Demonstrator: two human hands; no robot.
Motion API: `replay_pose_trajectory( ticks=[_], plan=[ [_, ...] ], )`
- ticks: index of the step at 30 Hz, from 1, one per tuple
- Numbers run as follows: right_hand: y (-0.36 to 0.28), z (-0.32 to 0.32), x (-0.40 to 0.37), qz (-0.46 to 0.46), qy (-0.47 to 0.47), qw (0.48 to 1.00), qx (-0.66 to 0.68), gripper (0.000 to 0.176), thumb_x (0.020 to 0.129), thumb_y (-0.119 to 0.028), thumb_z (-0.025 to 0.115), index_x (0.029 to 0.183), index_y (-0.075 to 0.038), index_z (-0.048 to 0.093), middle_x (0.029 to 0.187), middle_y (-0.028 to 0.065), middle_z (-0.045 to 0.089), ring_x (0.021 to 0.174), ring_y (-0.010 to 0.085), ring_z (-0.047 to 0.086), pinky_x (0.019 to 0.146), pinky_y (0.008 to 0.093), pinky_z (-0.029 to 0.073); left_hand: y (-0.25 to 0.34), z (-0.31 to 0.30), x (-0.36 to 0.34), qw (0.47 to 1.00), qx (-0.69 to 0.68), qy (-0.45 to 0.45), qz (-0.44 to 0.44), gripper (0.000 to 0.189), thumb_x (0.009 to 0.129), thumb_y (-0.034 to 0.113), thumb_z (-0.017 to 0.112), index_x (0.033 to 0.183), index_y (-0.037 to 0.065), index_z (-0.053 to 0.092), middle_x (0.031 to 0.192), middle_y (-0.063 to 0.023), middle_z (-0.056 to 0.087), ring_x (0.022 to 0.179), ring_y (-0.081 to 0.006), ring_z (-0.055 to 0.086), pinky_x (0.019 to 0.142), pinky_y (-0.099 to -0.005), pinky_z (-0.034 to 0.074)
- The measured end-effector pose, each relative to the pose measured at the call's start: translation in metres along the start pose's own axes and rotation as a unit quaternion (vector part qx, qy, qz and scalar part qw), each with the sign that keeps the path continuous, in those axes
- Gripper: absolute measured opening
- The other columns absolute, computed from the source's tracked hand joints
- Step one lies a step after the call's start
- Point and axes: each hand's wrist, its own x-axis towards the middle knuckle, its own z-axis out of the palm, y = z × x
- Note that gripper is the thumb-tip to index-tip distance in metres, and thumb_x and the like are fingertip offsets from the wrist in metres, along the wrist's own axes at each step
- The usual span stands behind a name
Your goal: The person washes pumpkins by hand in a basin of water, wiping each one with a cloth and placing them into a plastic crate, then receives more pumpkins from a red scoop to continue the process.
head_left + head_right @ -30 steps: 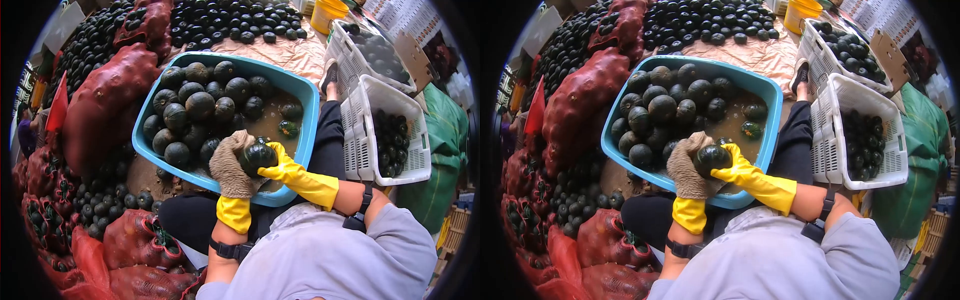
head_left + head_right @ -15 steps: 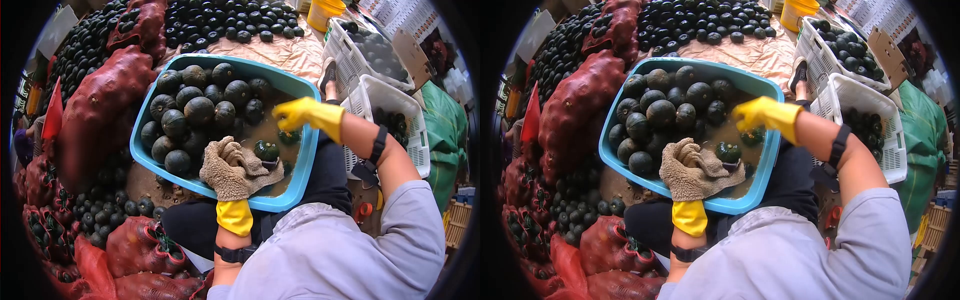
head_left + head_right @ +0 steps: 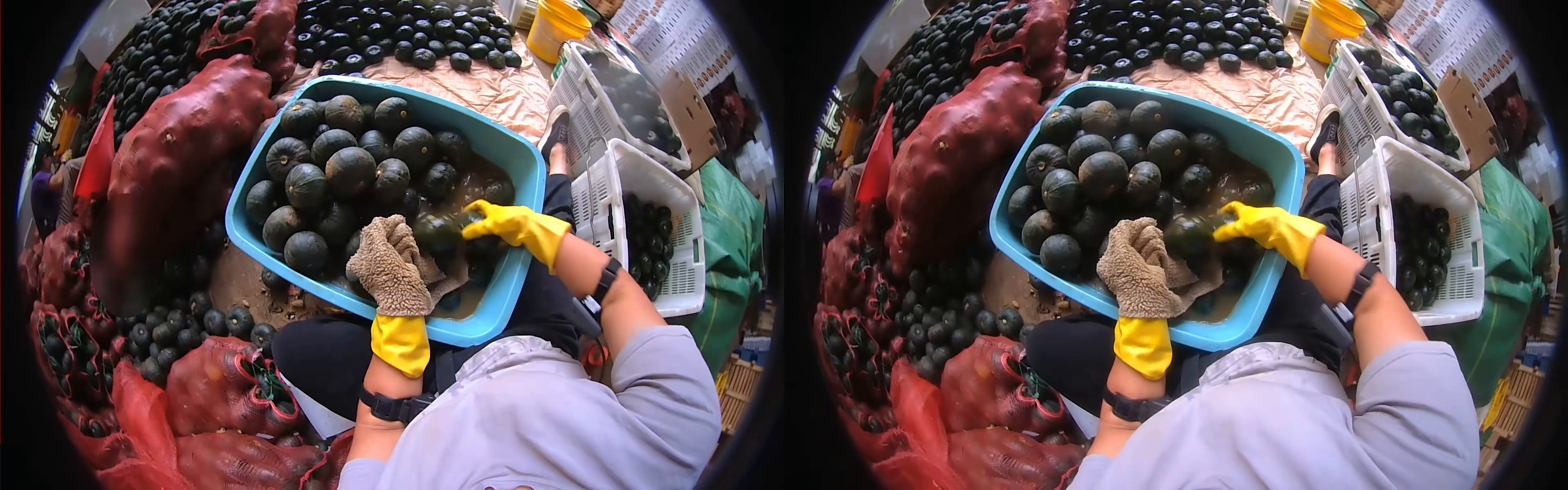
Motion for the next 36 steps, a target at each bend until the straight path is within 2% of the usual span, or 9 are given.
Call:
replay_pose_trajectory(
  ticks=[5,7,10,16,22,31,33,34,36],
  plan=[
    [-0.009,0.032,-0.035,-0.223,-0.291,0.692,0.622,0.07,0.1,-0.042,0.077,0.158,-0.012,0.051,0.15,0.0153,0.062,0.136,0.0275,0.063,0.119,0.0492,0.05,0.0,0.019,-0.009,0.993,-0.1,0.037,-0.054,0.026,0.105,0.023,0.064,0.111,-0.002,0.07,0.079,-0.0015,0.052,0.063,-0.0114,0.048,0.052,-0.0249,0.039],
    [-0.029,0.046,-0.053,-0.253,-0.222,0.711,0.617,0.067,0.101,-0.04,0.076,0.157,-0.012,0.052,0.152,0.0139,0.061,0.139,0.0255,0.06,0.12,0.0483,0.048,0.001,0.024,-0.02,0.987,0.095,-0.125,0.038,0.028,0.101,0.021,0.068,0.116,-0.002,0.065,0.087,-0.0049,0.058,0.074,-0.0164,0.057,0.06,-0.0285,0.047],
    [-0.035,0.101,-0.05,-0.446,0.087,0.871,0.186,0.058,0.098,-0.023,0.08,0.151,-0.013,0.058,0.155,0.0129,0.059,0.147,0.0276,0.053,0.125,0.0426,0.038,0.005,0.034,-0.042,0.629,0.553,-0.195,0.511,0.043,0.093,0.022,0.076,0.123,-0.003,0.058,0.101,-0.0118,0.067,0.091,-0.0256,0.069,0.074,-0.0361,0.057],
    [-0.055,0.081,0.024,-0.357,0.408,0.837,0.081,0.057,0.095,-0.024,0.084,0.146,-0.008,0.061,0.139,0.0185,0.064,0.132,0.0321,0.06,0.114,0.0419,0.046,-0.019,0.019,-0.042,0.756,0.545,-0.129,0.338,0.054,0.081,0.029,0.083,0.123,0.003,0.06,0.117,-0.0204,0.065,0.107,-0.0376,0.065,0.096,-0.0446,0.052],
    [-0.021,0.108,0.0,-0.354,0.194,0.879,0.253,0.076,0.096,-0.025,0.084,0.161,-0.008,0.047,0.155,0.0138,0.055,0.138,0.0258,0.054,0.118,0.038,0.042,0.01,0.006,-0.034,0.737,0.576,-0.14,0.324,0.052,0.089,0.047,0.082,0.122,0.011,0.064,0.115,-0.0137,0.069,0.11,-0.0331,0.067,0.1,-0.0451,0.055],
    [-0.023,0.107,-0.03,-0.362,0.22,0.894,0.145,0.076,0.099,-0.039,0.08,0.16,-0.009,0.047,0.152,0.0159,0.054,0.14,0.0286,0.052,0.122,0.0436,0.039,-0.024,0.018,-0.014,0.98,0.0,-0.123,-0.156,0.048,0.109,0.057,0.058,0.133,0.017,0.069,0.124,-0.0075,0.071,0.114,-0.0183,0.063,0.102,-0.0341,0.051],
    [-0.013,0.118,-0.048,-0.442,0.19,0.874,0.076,0.078,0.099,-0.042,0.079,0.161,-0.008,0.046,0.155,0.0158,0.051,0.143,0.0287,0.05,0.124,0.044,0.036,-0.004,-0.001,-0.028,0.811,0.426,-0.19,0.353,0.055,0.1,0.021,0.071,0.146,-0.001,0.053,0.151,-0.0225,0.052,0.143,-0.0363,0.051,0.122,-0.042,0.041],
    [-0.013,0.12,-0.053,-0.495,0.186,0.848,0.03,0.08,0.098,-0.044,0.079,0.162,-0.009,0.045,0.157,0.0159,0.05,0.144,0.0289,0.049,0.125,0.0438,0.036,0.009,-0.004,-0.026,0.487,0.652,-0.168,0.557,0.059,0.096,0.013,0.072,0.149,-0.003,0.05,0.154,-0.026,0.048,0.145,-0.0414,0.048,0.124,-0.0425,0.039],
    [-0.016,0.099,-0.021,-0.454,0.263,0.85,0.047,0.076,0.1,-0.037,0.079,0.161,-0.007,0.045,0.156,0.0164,0.051,0.143,0.0312,0.051,0.122,0.0426,0.038,0.003,0.005,-0.032,0.712,0.546,-0.222,0.381,0.051,0.097,0.012,0.065,0.144,-0.001,0.054,0.146,-0.0273,0.053,0.137,-0.0433,0.052,0.119,-0.0439,0.043]
  ],
)
